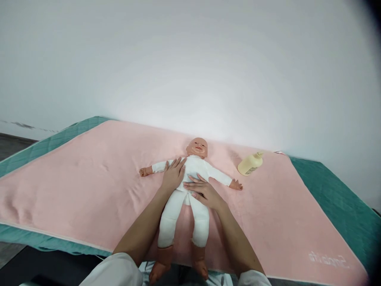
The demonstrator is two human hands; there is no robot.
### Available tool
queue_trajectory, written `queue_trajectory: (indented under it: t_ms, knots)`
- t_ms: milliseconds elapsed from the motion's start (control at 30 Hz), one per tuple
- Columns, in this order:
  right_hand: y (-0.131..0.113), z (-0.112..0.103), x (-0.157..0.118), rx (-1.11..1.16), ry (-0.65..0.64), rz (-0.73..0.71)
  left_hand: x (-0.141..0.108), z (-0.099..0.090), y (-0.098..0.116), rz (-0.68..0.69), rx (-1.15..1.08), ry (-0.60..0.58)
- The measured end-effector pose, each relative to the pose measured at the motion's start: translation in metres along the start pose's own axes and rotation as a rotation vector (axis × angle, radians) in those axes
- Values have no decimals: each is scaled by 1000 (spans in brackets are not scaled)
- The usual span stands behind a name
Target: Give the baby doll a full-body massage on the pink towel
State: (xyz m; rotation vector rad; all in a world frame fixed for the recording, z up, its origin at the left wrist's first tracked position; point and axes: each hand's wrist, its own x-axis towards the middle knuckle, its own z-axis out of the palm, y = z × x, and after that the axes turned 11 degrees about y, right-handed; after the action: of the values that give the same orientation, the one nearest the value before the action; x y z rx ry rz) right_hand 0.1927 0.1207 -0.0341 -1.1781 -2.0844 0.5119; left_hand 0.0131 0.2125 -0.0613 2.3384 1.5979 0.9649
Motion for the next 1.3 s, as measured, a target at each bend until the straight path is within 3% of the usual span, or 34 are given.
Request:
queue_trajectory:
  t_ms: [167,367,800,1300]
  knots:
    - [-6,-2,0,-122,-43,25,-1,3,-3,21,4,5]
    - [10,3,4,-170,-24,90,-1,3,-2,9,8,-11]
    - [32,11,9,-344,103,332,-1,3,-1,11,7,-4]
    - [42,8,0,-365,141,476,-2,3,0,-7,-13,-15]
